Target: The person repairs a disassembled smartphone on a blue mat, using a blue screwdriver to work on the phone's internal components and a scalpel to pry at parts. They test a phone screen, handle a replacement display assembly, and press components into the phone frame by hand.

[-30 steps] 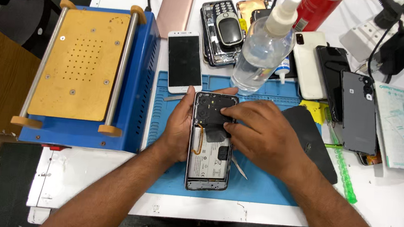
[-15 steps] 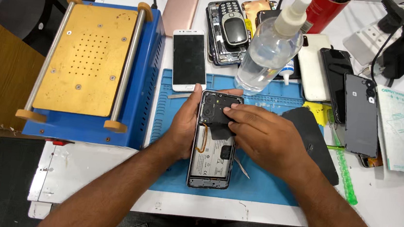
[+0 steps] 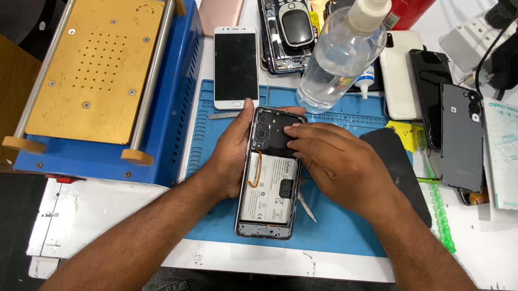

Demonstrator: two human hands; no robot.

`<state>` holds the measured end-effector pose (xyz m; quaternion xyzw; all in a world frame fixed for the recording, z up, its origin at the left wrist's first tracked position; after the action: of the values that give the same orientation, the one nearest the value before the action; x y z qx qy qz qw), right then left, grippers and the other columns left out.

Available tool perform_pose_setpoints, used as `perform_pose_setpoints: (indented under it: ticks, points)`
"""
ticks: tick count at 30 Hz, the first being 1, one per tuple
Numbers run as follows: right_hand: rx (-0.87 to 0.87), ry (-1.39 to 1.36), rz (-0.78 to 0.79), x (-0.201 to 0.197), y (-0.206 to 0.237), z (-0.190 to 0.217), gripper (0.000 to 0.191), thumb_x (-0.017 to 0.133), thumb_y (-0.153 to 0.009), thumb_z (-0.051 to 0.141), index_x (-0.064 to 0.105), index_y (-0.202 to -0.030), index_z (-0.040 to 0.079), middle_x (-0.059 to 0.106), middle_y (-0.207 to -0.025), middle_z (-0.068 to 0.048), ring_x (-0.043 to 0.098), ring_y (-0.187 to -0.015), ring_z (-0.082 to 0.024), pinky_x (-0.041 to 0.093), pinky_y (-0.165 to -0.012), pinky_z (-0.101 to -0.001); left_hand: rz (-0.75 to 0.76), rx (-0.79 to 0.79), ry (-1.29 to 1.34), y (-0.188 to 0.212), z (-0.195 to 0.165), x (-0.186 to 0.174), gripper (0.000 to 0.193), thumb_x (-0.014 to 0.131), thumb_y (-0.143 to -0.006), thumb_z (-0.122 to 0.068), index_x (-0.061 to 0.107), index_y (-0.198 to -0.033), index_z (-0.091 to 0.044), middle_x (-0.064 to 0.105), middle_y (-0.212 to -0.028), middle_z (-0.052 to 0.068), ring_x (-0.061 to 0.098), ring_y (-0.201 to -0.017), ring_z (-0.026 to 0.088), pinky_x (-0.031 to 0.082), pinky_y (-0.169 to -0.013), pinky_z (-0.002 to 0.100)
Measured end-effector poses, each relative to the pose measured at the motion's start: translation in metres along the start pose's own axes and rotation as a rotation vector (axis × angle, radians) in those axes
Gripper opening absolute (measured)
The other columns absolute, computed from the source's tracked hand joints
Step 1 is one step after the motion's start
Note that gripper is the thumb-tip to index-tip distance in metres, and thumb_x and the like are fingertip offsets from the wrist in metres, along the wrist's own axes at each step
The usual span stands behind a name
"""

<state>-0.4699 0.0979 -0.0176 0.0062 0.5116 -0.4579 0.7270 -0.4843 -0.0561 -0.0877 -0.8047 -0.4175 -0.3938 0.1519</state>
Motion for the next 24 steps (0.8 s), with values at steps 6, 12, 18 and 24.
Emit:
perform_pose_setpoints:
  ticks: [6, 12, 18, 24]
  points:
    - [-0.012, 0.018, 0.005, 0.0, -0.001, 0.0, 0.024, 0.077, -0.083, 0.002, 0.074, -0.106, 0.005, 0.072, -0.126, -0.006, 0.069, -0.115, -0.026, 0.057, -0.097, -0.0384, -0.029, -0.01, 0.036, 0.0, 0.001, 0.0, 0.082, 0.012, -0.107, -0.065, 0.045, -0.152, -0.004, 0.068, -0.12, 0.017, 0.072, -0.103, 0.026, 0.064, -0.087, 0.046]
    - [-0.03, 0.023, 0.004, -0.003, 0.001, 0.003, 0.024, 0.079, -0.08, 0.004, 0.074, -0.104, 0.007, 0.071, -0.127, -0.006, 0.068, -0.117, -0.027, 0.056, -0.098, -0.0391, 0.085, 0.033, 0.119, 0.001, -0.001, 0.003, 0.083, 0.014, -0.111, -0.066, 0.044, -0.156, -0.004, 0.066, -0.124, 0.018, 0.071, -0.105, 0.027, 0.063, -0.087, 0.043]
    - [-0.087, 0.027, 0.021, -0.009, -0.004, 0.011, 0.026, 0.081, -0.078, 0.007, 0.075, -0.103, 0.01, 0.069, -0.13, -0.005, 0.066, -0.119, -0.029, 0.055, -0.099, -0.0404, 0.037, 0.036, 0.122, 0.004, -0.001, 0.002, 0.081, 0.017, -0.11, -0.065, 0.042, -0.156, -0.004, 0.064, -0.13, 0.017, 0.07, -0.105, 0.027, 0.062, -0.088, 0.042]
    - [0.007, -0.011, -0.113, -0.029, -0.009, 0.012, 0.043, 0.079, -0.082, 0.018, 0.066, -0.12, 0.002, 0.063, -0.136, -0.014, 0.061, -0.125, -0.032, 0.05, -0.103, -0.0417, 0.047, 0.08, 0.116, 0.004, -0.007, 0.007, 0.081, 0.018, -0.11, -0.066, 0.04, -0.159, -0.005, 0.064, -0.126, 0.017, 0.069, -0.111, 0.027, 0.061, -0.093, 0.046]
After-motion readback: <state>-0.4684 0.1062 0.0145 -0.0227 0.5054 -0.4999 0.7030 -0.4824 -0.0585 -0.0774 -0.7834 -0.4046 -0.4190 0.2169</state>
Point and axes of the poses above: each hand's wrist, its own y-axis away from the middle knuckle, its own x-axis out of the palm, z = x × y, the point moved 5 cm from there along -y, towards the middle knuckle
